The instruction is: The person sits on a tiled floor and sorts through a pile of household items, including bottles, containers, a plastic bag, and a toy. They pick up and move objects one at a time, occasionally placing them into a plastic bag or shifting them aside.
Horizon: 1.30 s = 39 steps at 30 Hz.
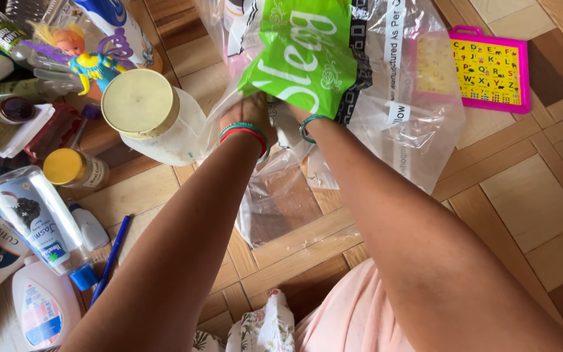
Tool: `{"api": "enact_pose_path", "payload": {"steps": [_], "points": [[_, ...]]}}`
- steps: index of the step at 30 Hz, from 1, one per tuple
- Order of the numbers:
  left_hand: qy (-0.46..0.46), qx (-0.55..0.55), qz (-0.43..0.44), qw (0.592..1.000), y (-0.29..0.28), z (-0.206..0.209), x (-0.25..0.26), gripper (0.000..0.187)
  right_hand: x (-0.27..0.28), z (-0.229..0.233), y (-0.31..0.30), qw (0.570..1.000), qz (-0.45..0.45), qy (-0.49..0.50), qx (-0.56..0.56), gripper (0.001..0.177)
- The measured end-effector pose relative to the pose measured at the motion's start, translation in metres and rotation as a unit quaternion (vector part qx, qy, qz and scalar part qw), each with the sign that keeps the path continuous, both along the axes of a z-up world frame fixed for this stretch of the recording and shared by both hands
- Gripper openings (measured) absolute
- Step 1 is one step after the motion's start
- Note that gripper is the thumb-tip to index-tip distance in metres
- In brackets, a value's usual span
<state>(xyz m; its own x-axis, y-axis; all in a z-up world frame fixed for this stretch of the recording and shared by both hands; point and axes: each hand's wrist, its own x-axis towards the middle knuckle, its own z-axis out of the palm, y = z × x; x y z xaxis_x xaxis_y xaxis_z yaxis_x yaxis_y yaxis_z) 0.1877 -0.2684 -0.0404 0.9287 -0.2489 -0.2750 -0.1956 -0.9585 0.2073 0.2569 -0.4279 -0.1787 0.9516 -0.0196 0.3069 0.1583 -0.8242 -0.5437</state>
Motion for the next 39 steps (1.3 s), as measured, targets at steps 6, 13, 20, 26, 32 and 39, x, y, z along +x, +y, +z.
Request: {"api": "enact_pose_path", "payload": {"steps": [6, 13, 20, 26, 32, 39], "points": [[0.009, -0.091, 0.096, 0.991, -0.009, -0.003, 0.011, 0.059, 0.007, 0.004, -0.008, 0.997, -0.017, -0.015, 0.070, 0.044], [0.012, -0.084, 0.051, 0.995, -0.003, 0.010, 0.006, 0.076, -0.009, 0.032, -0.008, 0.980, -0.036, 0.052, 0.190, 0.041], [0.028, -0.092, 0.062, 0.993, -0.004, 0.026, -0.005, 0.088, -0.011, 0.053, 0.006, 0.894, -0.088, 0.132, 0.420, 0.038], [0.004, -0.066, 0.044, 0.997, -0.004, 0.051, -0.023, 0.084, -0.032, 0.068, 0.009, 0.719, -0.186, 0.198, 0.639, 0.036], [0.063, -0.078, 0.047, 0.994, 0.001, 0.087, -0.037, 0.047, -0.050, 0.070, -0.004, 0.718, -0.205, 0.285, 0.600, 0.033], [0.015, -0.137, 0.008, 0.990, 0.013, 0.109, -0.050, 0.047, -0.113, 0.159, 0.002, 0.856, -0.120, 0.373, 0.338, 0.029]]}}
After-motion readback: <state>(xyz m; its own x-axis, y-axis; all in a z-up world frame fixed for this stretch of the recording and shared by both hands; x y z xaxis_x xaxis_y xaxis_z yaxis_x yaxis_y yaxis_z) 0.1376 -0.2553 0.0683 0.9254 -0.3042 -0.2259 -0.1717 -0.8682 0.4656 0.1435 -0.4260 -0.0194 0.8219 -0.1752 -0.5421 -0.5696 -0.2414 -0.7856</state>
